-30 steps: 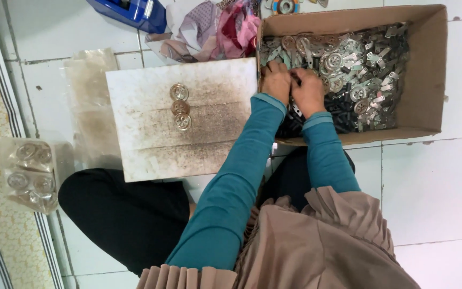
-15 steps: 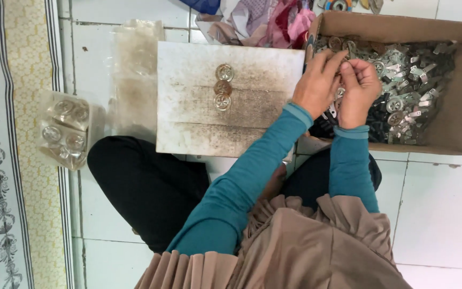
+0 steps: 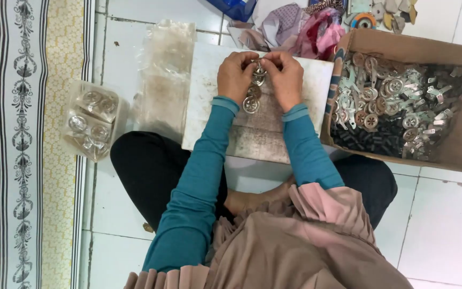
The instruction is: The person sorts decorative metal hardware from a box, arranges them on a board, and slides them into plastic bags for packaging.
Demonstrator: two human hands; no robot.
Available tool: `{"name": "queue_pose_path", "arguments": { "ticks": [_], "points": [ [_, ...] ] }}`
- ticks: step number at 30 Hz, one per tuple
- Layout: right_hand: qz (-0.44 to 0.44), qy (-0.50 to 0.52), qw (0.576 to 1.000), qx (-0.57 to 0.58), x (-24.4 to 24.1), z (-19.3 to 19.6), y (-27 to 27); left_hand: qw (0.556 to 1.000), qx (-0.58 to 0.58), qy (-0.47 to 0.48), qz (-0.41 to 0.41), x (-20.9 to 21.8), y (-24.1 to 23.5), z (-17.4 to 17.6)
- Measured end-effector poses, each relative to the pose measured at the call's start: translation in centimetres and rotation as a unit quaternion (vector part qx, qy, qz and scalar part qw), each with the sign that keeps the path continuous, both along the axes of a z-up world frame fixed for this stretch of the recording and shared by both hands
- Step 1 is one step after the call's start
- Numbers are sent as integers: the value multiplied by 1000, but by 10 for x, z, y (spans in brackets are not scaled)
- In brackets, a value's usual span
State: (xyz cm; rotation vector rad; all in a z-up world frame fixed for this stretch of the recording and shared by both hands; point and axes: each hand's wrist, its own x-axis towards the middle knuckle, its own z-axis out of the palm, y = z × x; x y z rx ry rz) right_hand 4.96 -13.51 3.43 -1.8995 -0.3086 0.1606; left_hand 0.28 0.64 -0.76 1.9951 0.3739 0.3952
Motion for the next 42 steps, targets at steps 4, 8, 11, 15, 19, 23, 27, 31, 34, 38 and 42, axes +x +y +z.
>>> {"name": "queue_pose_path", "arguments": {
  "ticks": [4,8,11,15,19,23,27,31,34,38,42],
  "points": [
    [-12,-92,981,-170,2,-11,11,997,80,19,7,0,3,-10],
    [-46,-181,956,-225,-1,-21,16,990,143,8,10,1,0,-14],
    [-49,-169,962,-208,-2,-14,12,985,172,-7,9,3,-2,-13],
    [-26,-87,996,-4,12,-8,-11,984,122,-128,21,7,-27,17],
    [-43,-105,993,27,32,17,-84,980,54,-188,-41,33,-107,59],
    [-104,-114,988,5,48,26,-172,966,4,-207,-153,61,-212,49],
    [-61,-47,989,-124,50,-1,-272,973,30,-47,-226,70,-294,-5],
    [-42,93,984,-145,34,-71,-337,914,144,223,-308,68,-328,-92],
    [-9,97,977,-192,33,-94,-350,897,230,205,-317,59,-316,-75],
    [12,111,959,-259,37,-106,-346,881,298,180,-320,59,-317,-89],
    [-14,67,940,-333,33,-116,-347,880,306,182,-316,53,-313,-74]
  ]
}}
